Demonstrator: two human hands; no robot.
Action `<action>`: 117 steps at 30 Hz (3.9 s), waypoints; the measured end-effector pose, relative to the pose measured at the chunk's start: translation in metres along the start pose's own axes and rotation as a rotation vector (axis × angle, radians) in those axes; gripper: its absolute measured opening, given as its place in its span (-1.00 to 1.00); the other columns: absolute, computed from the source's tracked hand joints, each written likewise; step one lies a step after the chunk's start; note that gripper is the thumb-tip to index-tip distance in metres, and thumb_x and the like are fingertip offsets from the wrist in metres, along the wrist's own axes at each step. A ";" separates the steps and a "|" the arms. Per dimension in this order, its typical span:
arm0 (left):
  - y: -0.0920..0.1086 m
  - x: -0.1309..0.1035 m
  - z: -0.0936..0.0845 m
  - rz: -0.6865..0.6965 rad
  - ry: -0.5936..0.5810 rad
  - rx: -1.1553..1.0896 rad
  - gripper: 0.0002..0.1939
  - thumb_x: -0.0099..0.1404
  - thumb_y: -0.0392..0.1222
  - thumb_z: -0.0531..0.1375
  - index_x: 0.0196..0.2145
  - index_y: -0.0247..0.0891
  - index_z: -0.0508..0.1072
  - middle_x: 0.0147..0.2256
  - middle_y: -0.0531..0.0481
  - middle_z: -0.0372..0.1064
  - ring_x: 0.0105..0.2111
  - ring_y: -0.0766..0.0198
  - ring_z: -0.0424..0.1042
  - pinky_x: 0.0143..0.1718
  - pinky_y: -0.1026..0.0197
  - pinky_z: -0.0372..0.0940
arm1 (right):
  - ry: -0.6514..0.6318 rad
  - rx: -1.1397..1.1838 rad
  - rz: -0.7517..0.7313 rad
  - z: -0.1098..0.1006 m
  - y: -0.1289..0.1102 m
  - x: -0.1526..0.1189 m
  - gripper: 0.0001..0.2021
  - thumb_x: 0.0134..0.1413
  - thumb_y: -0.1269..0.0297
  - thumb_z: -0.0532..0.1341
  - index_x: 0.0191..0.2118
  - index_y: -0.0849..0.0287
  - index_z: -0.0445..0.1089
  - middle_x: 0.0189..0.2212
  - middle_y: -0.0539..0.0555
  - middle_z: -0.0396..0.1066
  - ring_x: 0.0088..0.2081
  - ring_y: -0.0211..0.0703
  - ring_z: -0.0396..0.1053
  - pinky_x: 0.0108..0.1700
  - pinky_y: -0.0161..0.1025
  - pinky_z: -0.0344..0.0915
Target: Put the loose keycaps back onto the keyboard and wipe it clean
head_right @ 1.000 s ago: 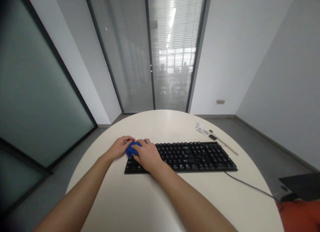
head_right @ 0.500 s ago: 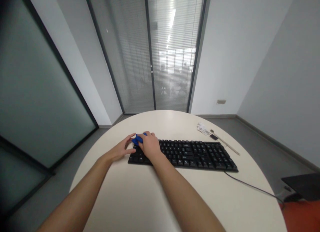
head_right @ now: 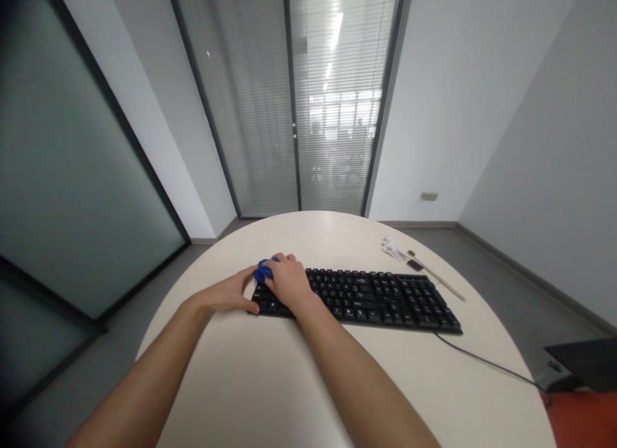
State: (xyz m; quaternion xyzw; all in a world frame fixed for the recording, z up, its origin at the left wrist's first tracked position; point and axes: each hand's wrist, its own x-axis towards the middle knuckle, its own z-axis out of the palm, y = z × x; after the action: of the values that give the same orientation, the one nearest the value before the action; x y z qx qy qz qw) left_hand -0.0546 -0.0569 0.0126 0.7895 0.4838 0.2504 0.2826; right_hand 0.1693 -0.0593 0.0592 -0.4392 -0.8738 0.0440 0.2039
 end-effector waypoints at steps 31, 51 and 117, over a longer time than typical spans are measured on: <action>0.017 -0.002 -0.006 -0.074 -0.147 0.141 0.27 -0.06 0.21 0.45 0.44 -0.21 -0.08 0.42 -0.29 -0.14 0.39 -0.24 -0.10 0.38 -0.22 -0.13 | -0.129 0.107 -0.194 -0.067 0.055 -0.095 -0.63 0.04 0.42 0.30 0.00 0.03 0.55 0.11 0.09 0.42 0.10 0.01 0.36 0.20 -0.05 0.26; 0.061 0.006 0.024 0.209 0.013 0.288 -0.01 0.05 0.28 0.40 0.33 -0.17 0.23 0.31 -0.25 0.14 0.31 -0.17 0.08 0.35 -0.21 -0.03 | -0.134 0.013 -0.294 -0.046 0.043 -0.095 -0.53 0.14 0.35 0.25 0.18 -0.04 0.42 0.20 0.00 0.38 0.15 0.10 0.24 0.22 0.08 0.18; 0.037 -0.003 -0.002 -0.139 -0.165 0.097 0.43 -0.14 0.22 0.49 0.45 -0.28 -0.22 0.44 -0.33 -0.35 0.42 -0.19 -0.27 0.41 -0.17 -0.24 | 0.008 -0.041 -0.218 -0.046 0.063 -0.097 -0.53 0.15 0.44 0.25 0.19 0.09 0.42 0.10 0.13 0.46 0.08 0.04 0.36 0.17 0.05 0.33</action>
State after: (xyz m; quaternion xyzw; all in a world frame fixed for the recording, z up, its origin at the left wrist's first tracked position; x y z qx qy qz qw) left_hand -0.0337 -0.0733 0.0393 0.7847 0.5241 0.1404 0.2997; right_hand 0.2861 -0.1022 0.0541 -0.3460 -0.9163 0.0018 0.2017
